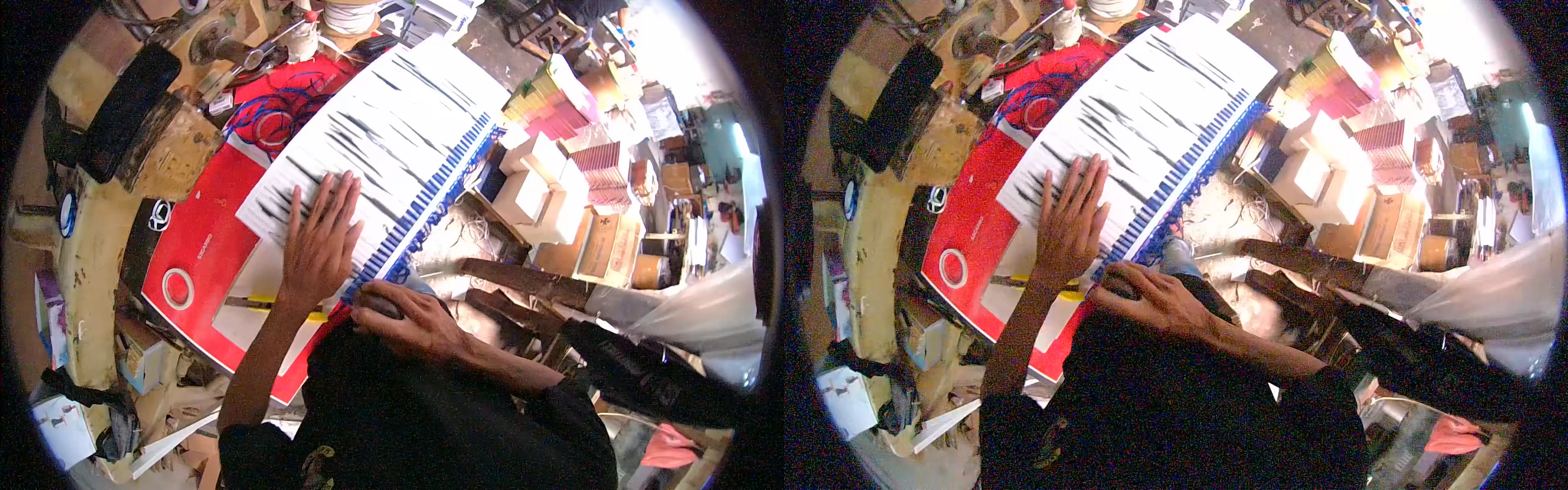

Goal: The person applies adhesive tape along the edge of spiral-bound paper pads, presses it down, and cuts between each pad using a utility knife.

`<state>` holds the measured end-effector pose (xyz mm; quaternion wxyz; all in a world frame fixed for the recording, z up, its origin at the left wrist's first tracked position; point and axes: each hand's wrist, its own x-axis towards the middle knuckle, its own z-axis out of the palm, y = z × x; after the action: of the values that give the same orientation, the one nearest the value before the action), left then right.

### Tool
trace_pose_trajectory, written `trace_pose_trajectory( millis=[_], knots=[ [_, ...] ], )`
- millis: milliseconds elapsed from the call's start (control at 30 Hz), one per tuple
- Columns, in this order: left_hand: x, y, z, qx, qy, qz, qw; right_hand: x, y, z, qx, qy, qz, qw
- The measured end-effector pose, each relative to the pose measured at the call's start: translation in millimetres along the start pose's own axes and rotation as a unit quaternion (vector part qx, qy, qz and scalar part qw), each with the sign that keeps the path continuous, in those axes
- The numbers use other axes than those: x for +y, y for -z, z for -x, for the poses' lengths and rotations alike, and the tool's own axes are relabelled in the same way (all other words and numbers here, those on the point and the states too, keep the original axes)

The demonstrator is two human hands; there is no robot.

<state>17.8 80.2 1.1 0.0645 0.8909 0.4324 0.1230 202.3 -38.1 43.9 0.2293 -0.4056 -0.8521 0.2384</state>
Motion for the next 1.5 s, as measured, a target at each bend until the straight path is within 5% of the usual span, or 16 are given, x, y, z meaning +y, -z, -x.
trace_pose_trajectory(
  millis=[133, 367, 467, 633, 700, 767, 867, 967, 1033, 1100, 1167, 1267, 1367, 1433, 1467, 1500],
  knots=[
    [1, 5, -7, -0.031, 0.008, 0.017, 0.999, 73, 42, 7, 0.067, -0.124, -0.146, 0.979],
    [6, 10, -15, -0.124, 0.029, -0.025, 0.991, 210, 128, -13, 0.241, -0.11, 0.008, 0.964],
    [6, 8, -14, -0.14, 0.037, -0.038, 0.989, 263, 155, -15, 0.315, -0.14, -0.035, 0.938],
    [20, 15, -19, -0.148, 0.058, -0.042, 0.986, 279, 201, -12, 0.301, -0.221, -0.102, 0.922],
    [52, 12, -17, -0.083, 0.157, -0.003, 0.984, 253, 216, -18, 0.365, -0.157, -0.203, 0.895],
    [75, 6, -25, -0.067, 0.228, -0.005, 0.971, 233, 212, -22, 0.477, -0.107, -0.162, 0.857],
    [73, -13, -16, -0.044, 0.257, -0.023, 0.965, 279, 173, -12, 0.216, -0.171, -0.04, 0.96],
    [74, -12, -18, -0.053, 0.265, -0.02, 0.963, 261, 197, -32, 0.309, -0.141, -0.216, 0.915],
    [73, -15, -15, -0.043, 0.274, -0.015, 0.961, 254, 187, -45, 0.473, -0.059, -0.178, 0.861],
    [72, -13, -15, -0.061, 0.268, -0.016, 0.961, 271, 180, -42, 0.172, -0.123, -0.046, 0.976],
    [71, -14, -17, -0.041, 0.277, -0.013, 0.96, 252, 190, -67, 0.152, -0.175, -0.05, 0.971],
    [72, -10, -14, -0.067, 0.262, -0.016, 0.963, 251, 192, -126, 0.32, -0.023, -0.064, 0.945],
    [71, -9, -14, -0.049, 0.264, 0.017, 0.963, 238, 197, -198, 0.415, 0.011, -0.076, 0.907],
    [71, -7, -13, -0.078, 0.275, 0.001, 0.958, 261, 174, -223, 0.396, 0.028, -0.023, 0.918],
    [71, -6, -13, -0.078, 0.273, 0.009, 0.959, 302, 151, -227, 0.278, 0.049, 0.02, 0.959],
    [71, -7, -14, -0.076, 0.272, 0.018, 0.959, 305, 135, -225, 0.264, -0.036, -0.052, 0.962]
  ],
)
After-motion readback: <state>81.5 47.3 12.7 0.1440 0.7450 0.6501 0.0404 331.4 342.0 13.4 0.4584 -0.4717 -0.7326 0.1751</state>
